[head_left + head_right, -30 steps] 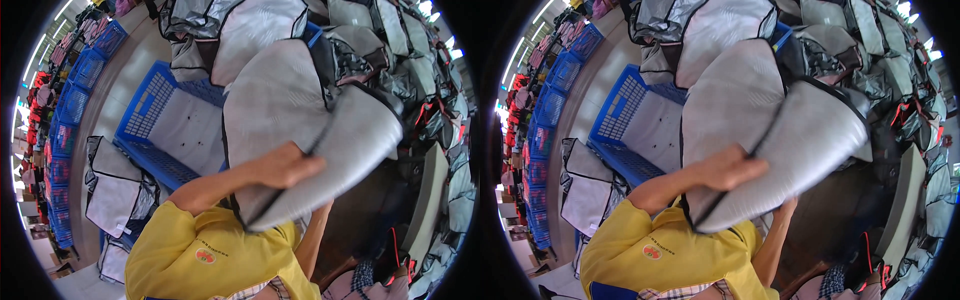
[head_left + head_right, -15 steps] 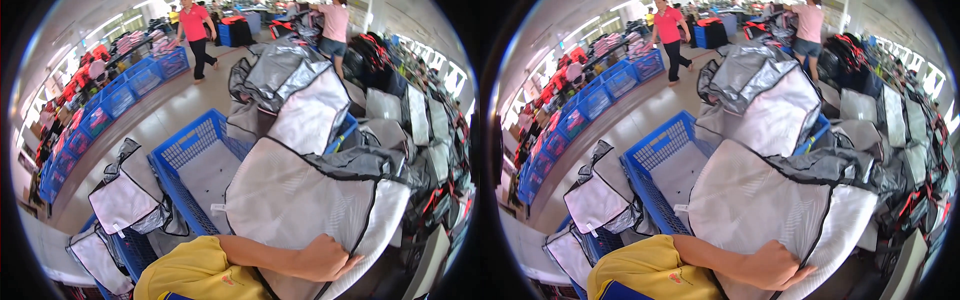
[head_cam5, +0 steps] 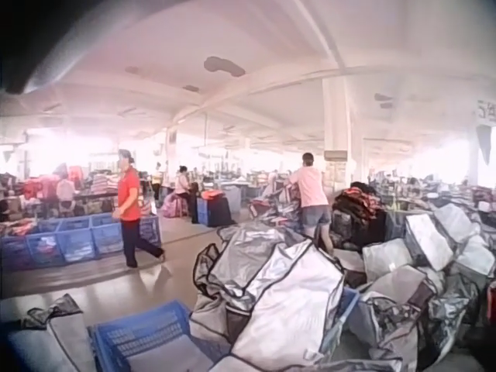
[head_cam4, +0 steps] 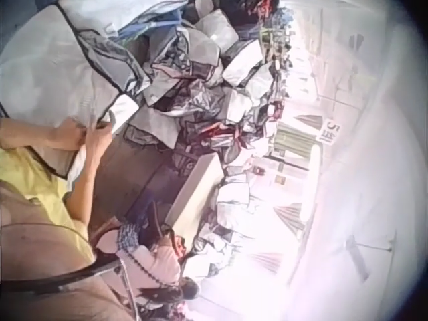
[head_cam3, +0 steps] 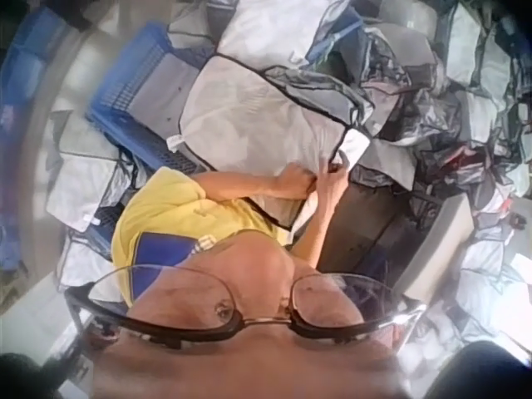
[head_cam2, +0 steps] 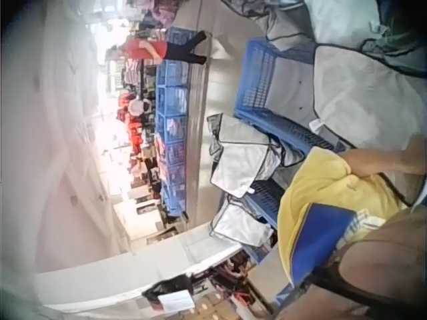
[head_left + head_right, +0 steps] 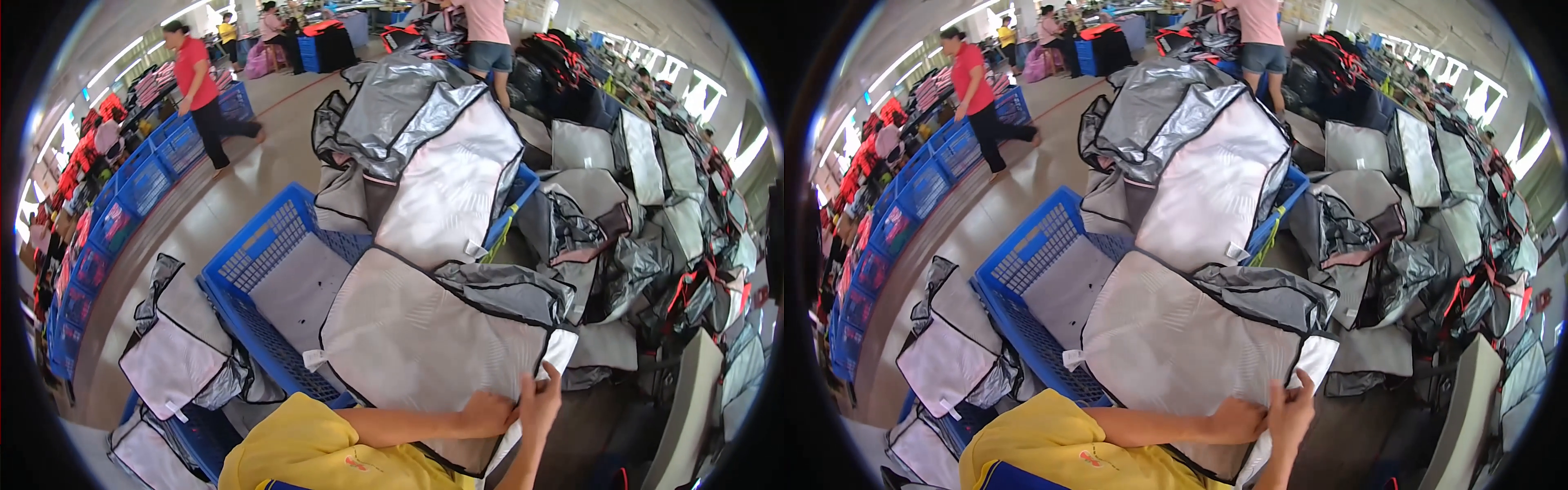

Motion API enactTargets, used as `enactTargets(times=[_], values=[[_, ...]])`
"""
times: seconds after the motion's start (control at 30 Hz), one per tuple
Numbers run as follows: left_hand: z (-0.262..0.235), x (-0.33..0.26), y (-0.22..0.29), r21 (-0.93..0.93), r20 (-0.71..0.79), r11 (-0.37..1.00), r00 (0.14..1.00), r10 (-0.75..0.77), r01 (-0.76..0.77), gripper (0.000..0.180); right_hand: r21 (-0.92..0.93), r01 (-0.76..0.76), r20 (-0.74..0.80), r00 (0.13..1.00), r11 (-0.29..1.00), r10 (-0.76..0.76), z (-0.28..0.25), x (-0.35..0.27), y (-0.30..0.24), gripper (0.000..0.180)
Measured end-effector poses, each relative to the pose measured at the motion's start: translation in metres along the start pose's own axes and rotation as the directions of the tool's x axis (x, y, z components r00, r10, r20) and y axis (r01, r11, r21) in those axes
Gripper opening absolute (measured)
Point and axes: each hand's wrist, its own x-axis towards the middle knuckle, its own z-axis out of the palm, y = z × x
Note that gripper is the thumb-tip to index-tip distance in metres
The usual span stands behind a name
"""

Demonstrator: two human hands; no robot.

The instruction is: Zipping up, tagging, and organizing large textile bags into crates in a factory setting.

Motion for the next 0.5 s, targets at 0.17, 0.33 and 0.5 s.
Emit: enactTargets(times=[0.17, 0.33, 0.5], values=[[0.004, -0.021, -0.016, -0.033, 0.002, 0.992, 0.993, 0.121, -0.121, 0.023, -0.442, 0.158, -0.191, 0.945, 0.883, -0.265, 0.045, 0.014, 0.041, 0.050], [-0.069, -0.054, -0.023, 0.338, 0.303, 0.930, 0.952, 0.037, -0.144, 0.055, -0.421, 0.073, -0.178, 0.971, 0.904, -0.161, 0.029, 0.026, 0.097, 0.040], [-0.141, -0.113, -0.063, 0.479, 0.218, 0.878, 0.969, -0.115, -0.003, 0.067, -0.201, -0.132, -0.166, 0.981, 0.971, 0.099, 0.029, 0.028, 0.137, 0.033]])
